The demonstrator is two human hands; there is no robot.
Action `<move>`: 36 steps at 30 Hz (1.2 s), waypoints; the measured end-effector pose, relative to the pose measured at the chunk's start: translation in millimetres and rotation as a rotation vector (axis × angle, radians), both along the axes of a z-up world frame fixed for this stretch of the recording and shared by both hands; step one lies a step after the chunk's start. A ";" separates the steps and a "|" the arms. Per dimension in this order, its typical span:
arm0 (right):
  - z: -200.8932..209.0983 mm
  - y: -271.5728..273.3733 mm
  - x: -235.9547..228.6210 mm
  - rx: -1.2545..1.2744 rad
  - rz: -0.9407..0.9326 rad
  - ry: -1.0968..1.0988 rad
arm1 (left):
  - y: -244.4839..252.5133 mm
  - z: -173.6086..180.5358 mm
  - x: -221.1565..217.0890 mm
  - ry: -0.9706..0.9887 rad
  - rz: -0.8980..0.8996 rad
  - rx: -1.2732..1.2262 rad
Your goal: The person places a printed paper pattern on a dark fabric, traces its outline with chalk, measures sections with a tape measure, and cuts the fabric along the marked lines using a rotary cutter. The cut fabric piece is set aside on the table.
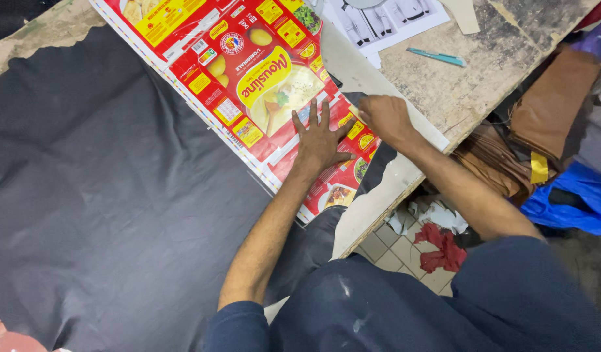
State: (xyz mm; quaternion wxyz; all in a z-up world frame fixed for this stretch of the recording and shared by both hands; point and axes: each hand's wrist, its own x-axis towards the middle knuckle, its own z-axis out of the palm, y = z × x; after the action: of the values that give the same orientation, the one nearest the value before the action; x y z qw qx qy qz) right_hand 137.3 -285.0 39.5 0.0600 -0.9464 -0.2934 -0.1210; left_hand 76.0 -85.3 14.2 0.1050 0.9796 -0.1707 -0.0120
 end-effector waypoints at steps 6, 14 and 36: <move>20.1 -75.1 -64.9 -0.241 -0.152 0.104 | 0.8 -1.6 -2.7 -0.007 0.009 -0.028; 20.6 -92.3 -74.8 0.357 -0.322 0.163 | 7.3 -18.4 -7.3 -0.069 -0.002 -0.078; 2.1 -25.8 -75.5 0.207 -0.205 0.242 | 104.7 -29.5 -85.6 -0.228 0.070 -0.408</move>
State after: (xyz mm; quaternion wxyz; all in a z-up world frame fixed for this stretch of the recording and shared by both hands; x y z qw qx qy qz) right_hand 61.8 -310.7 41.6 0.1793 -0.9677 -0.1722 -0.0411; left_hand -9.6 19.4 -15.3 0.2812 0.9384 -0.1464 0.1372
